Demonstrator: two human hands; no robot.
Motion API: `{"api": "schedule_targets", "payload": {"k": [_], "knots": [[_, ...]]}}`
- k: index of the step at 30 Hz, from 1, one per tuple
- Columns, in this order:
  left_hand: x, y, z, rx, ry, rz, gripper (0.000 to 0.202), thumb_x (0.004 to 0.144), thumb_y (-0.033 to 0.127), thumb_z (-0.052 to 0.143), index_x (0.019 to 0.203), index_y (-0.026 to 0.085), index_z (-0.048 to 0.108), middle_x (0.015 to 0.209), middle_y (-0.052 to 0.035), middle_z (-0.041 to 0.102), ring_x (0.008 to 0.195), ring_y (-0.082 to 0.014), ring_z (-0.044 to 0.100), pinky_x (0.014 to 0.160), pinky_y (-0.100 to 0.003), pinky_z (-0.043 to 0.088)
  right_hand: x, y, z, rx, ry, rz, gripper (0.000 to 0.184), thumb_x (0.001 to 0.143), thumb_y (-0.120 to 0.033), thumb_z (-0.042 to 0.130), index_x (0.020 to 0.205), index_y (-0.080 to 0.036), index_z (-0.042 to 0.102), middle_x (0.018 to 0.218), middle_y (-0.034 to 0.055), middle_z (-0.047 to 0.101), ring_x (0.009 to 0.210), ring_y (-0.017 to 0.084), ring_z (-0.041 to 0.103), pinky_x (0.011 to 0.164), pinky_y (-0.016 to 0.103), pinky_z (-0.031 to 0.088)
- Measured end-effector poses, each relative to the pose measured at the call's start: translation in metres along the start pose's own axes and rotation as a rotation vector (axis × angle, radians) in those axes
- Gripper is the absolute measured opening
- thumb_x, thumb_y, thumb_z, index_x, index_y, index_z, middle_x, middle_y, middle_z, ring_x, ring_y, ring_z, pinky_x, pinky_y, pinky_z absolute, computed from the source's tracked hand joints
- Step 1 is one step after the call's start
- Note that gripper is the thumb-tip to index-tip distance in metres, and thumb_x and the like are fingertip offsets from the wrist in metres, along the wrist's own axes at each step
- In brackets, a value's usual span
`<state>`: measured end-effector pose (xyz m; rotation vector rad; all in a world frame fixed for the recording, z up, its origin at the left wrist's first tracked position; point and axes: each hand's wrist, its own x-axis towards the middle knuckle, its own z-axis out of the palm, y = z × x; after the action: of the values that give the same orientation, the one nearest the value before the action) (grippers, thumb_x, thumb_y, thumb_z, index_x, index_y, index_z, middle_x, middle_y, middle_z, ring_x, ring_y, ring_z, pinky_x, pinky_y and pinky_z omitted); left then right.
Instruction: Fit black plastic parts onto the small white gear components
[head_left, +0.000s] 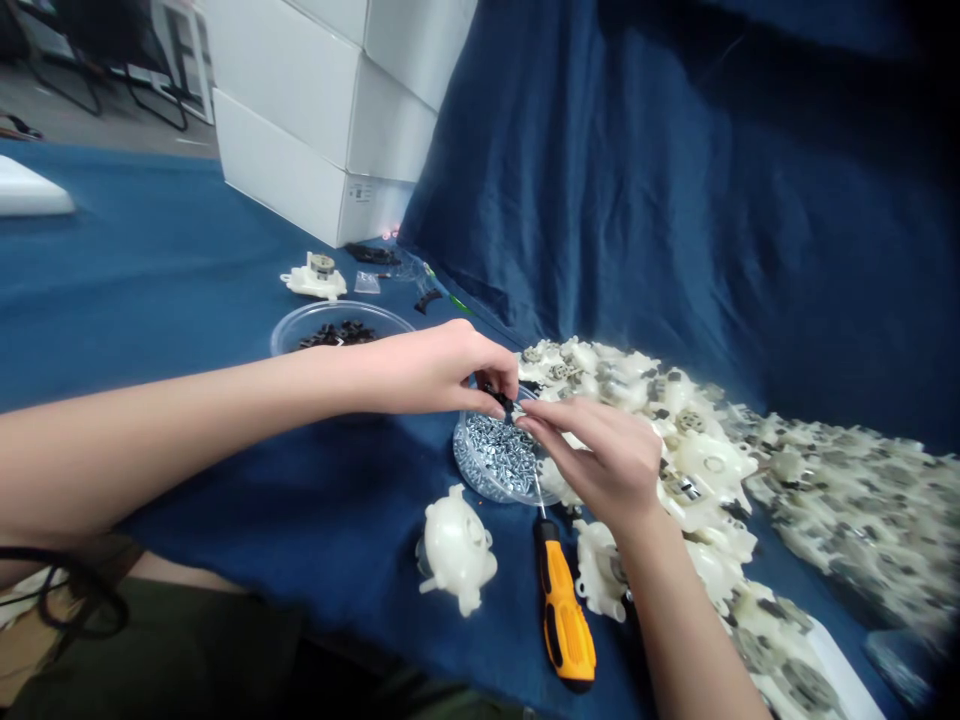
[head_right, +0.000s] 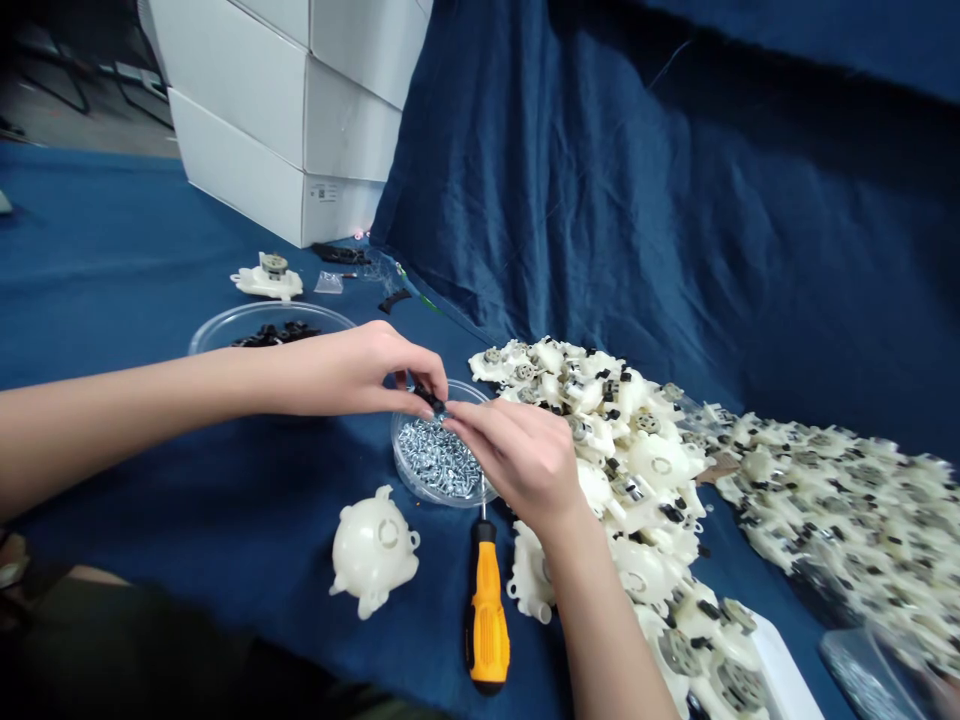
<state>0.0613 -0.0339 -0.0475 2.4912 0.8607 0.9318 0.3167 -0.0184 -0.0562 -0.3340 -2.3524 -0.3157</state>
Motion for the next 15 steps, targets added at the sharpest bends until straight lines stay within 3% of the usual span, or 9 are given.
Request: {"api": "schedule_targets", "payload": {"k": [8, 15], "knots": [[-0.0008, 0.0017, 0.0014, 0.074, -0.015, 0.008, 0.014, 0.096, 0.025, 0.067, 0.108, 0.022, 0.075, 0.097, -0.0012, 0.077, 0.086, -0.0162, 0.071, 0.077, -0.024, 0.048, -0.0011, 0.0017, 0.0009, 0.049, 0.019, 0.008, 0.028, 0.095, -0.012, 0.071, 0.119, -0.026, 0.074, 0.103, 0.0041, 0.079, 0.089, 0.018, 0.077, 0.079, 0.030, 0.063], [-0.0006, -0.0020, 0.0026, 0.063, -0.020, 0.031, 0.013, 0.096, 0.024, 0.068, 0.107, 0.022, 0.075, 0.098, -0.0026, 0.077, 0.090, -0.0181, 0.071, 0.078, -0.025, 0.047, -0.0038, 0.0036, 0.0017, 0.042, 0.004, 0.002, 0.031, 0.095, -0.008, 0.068, 0.120, -0.027, 0.073, 0.109, 0.0033, 0.080, 0.096, 0.019, 0.078, 0.083, 0.032, 0.065]]}}
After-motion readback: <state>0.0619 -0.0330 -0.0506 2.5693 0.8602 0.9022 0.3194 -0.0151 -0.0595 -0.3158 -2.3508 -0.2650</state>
